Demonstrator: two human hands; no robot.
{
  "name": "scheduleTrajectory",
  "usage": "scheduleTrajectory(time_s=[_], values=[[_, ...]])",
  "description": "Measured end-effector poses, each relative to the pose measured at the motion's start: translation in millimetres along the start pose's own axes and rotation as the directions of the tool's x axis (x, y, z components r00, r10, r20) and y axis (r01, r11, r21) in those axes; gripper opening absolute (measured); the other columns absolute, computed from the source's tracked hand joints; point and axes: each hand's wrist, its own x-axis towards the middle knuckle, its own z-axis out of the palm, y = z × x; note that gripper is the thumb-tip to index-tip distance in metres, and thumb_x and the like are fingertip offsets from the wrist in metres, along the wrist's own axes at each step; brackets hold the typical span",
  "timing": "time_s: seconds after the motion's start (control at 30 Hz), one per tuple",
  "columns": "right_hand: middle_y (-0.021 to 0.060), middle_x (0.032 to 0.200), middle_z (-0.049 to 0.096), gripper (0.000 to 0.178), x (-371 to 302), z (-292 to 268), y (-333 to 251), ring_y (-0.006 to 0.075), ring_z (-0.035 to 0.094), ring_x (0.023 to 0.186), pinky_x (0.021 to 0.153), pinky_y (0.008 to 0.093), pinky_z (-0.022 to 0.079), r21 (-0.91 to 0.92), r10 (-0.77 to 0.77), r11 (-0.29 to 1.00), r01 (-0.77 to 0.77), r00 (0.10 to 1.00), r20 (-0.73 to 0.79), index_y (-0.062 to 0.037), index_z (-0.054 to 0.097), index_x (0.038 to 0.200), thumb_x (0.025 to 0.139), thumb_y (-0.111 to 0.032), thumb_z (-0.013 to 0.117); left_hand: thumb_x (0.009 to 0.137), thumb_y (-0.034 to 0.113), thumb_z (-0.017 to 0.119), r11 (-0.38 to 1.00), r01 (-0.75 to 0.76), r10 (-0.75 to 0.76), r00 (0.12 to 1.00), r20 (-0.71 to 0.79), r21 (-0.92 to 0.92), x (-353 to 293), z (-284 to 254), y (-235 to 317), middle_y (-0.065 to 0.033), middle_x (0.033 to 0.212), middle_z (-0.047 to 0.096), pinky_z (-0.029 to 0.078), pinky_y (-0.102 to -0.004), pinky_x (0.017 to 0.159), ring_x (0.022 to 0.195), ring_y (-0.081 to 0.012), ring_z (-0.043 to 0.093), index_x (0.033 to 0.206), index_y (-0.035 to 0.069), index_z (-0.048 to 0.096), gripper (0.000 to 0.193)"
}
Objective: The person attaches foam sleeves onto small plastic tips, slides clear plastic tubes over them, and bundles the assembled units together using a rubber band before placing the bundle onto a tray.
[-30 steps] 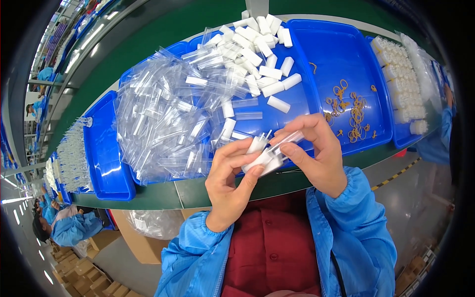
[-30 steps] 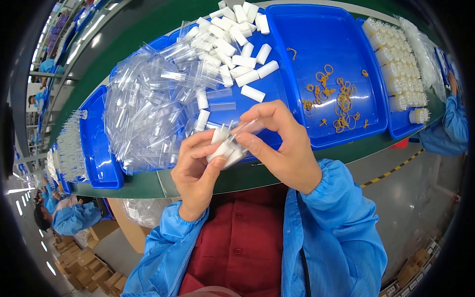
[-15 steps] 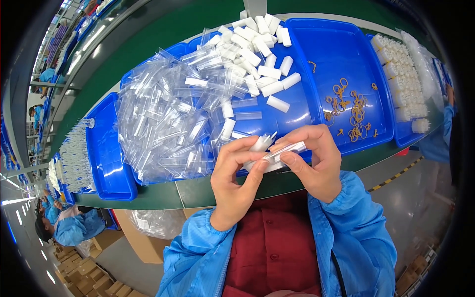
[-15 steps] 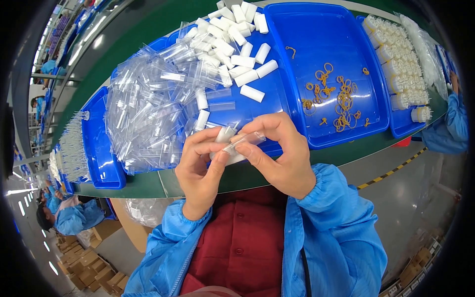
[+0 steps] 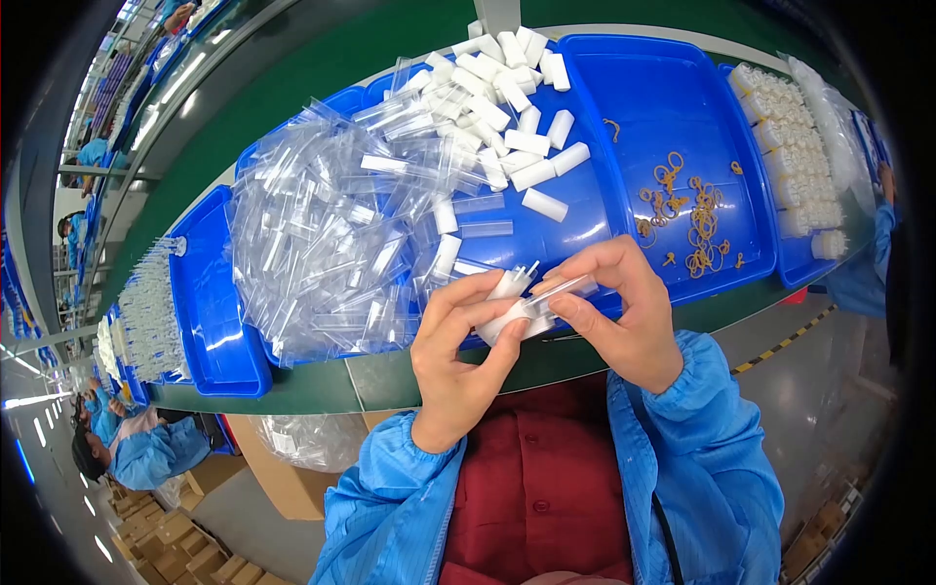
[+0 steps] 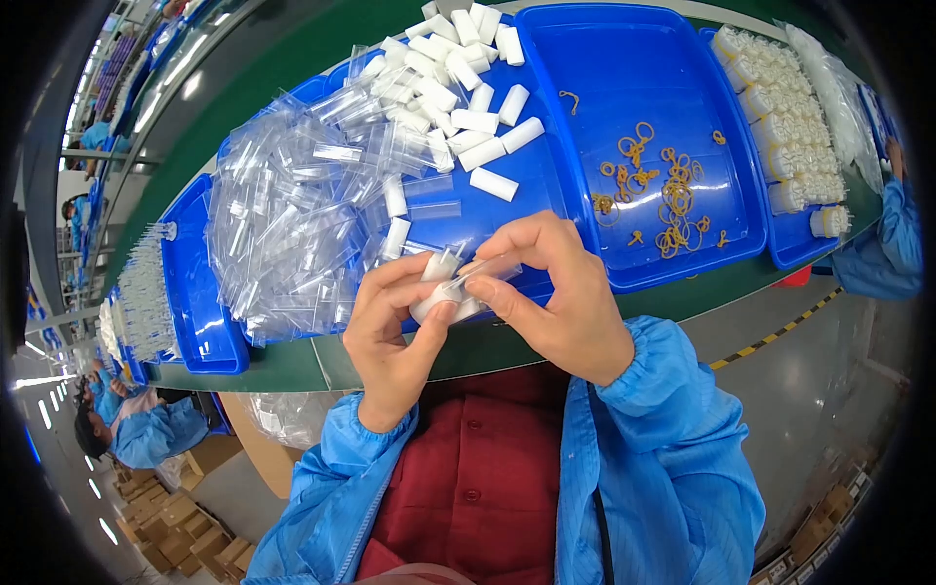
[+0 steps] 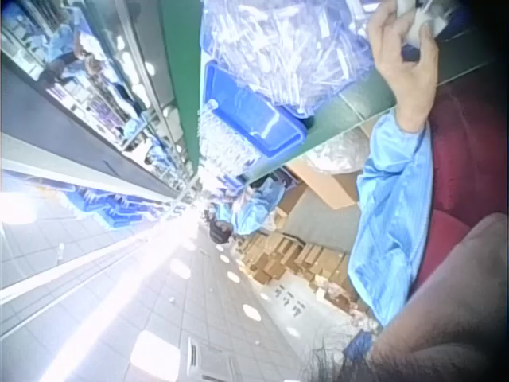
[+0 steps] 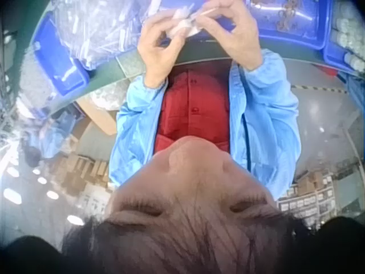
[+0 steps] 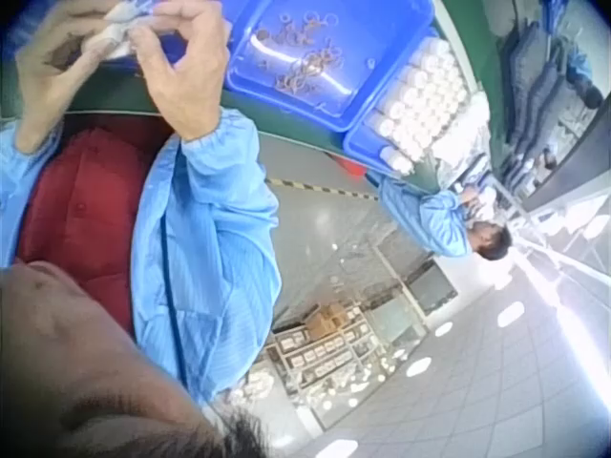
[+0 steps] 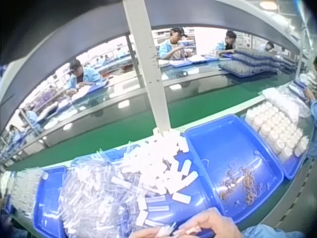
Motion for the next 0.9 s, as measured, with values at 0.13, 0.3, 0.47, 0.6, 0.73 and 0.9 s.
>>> scheduleTrajectory(time_s=[0.13,0.3,0.47,0.6,0.73,0.9], values=[[0.0092,0.102,0.07,0.029,-2,7,4,0.0191,0.069,0.093,0.081,0.0298,0.051,0.019,-0.006,1.0,0.006,0.999,-0.034,-0.0034,0.06,0.111,0.087,-0.011,0.076,0.079,0.0,0.078,0.994,-0.089,0.087,0.995,0.037,0.059,0,-1,-1,-0.0175,0.12,0.064,0.053,-0.0345,0.088,0.105,-0.0293,0.066,0.101,-0.001,0.071,0.023],[0.0092,0.102,0.068,0.029,-4,8,11,0.0181,0.068,0.093,0.08,0.0294,0.051,-0.102,-0.034,0.994,0.03,0.998,-0.044,-0.0032,0.06,0.11,0.087,-0.009,0.076,0.08,0.001,0.079,0.985,-0.133,0.125,0.989,0.078,0.111,0,-4,1,-0.0171,0.121,0.064,0.053,-0.035,0.088,0.105,-0.0288,0.066,0.101,-0.001,0.072,0.022],[0.0091,0.1,0.068,0.03,-1,10,10,0.0213,0.068,0.089,0.083,0.0313,0.051,0.154,-0.033,0.987,0.043,0.997,-0.063,-0.0038,0.06,0.11,0.086,-0.01,0.076,0.08,0.001,0.079,0.982,-0.129,0.116,0.988,0.098,0.136,4,-8,7,-0.0155,0.122,0.063,0.054,-0.0337,0.085,0.103,-0.027,0.067,0.102,0.0,0.073,0.022],[0.0087,0.097,0.068,0.029,9,-8,4,0.0208,0.069,0.089,0.083,0.0313,0.05,-0.04,-0.119,0.991,0.124,0.988,0.101,-0.0035,0.059,0.109,0.088,-0.012,0.076,0.079,0.001,0.08,0.979,-0.097,0.07,0.986,0.152,0.179,6,-12,13,-0.0151,0.122,0.063,0.056,-0.0324,0.082,0.101,-0.0261,0.068,0.105,0.001,0.074,0.026],[0.0086,0.096,0.069,0.028,11,-4,-4,0.0179,0.069,0.09,0.082,0.0295,0.05,0.01,0.063,0.998,-0.066,0.985,0.162,-0.0025,0.057,0.107,0.089,-0.012,0.075,0.077,0.002,0.082,0.964,-0.154,0.128,0.983,0.128,0.218,6,-10,10,-0.0149,0.124,0.062,0.056,-0.0339,0.085,0.103,-0.0268,0.068,0.106,0.002,0.074,0.03],[0.0099,0.098,0.07,0.028,8,-1,3,0.0151,0.068,0.091,0.083,0.0279,0.05,0.112,0.091,0.989,-0.099,0.993,0.076,-0.0021,0.055,0.11,0.09,-0.011,0.073,0.08,-0.001,0.078,0.997,-0.055,0.048,0.992,0.114,0.061,7,-9,15,-0.0161,0.128,0.059,0.056,-0.0355,0.089,0.111,-0.0279,0.064,0.114,0.001,0.071,0.034]])
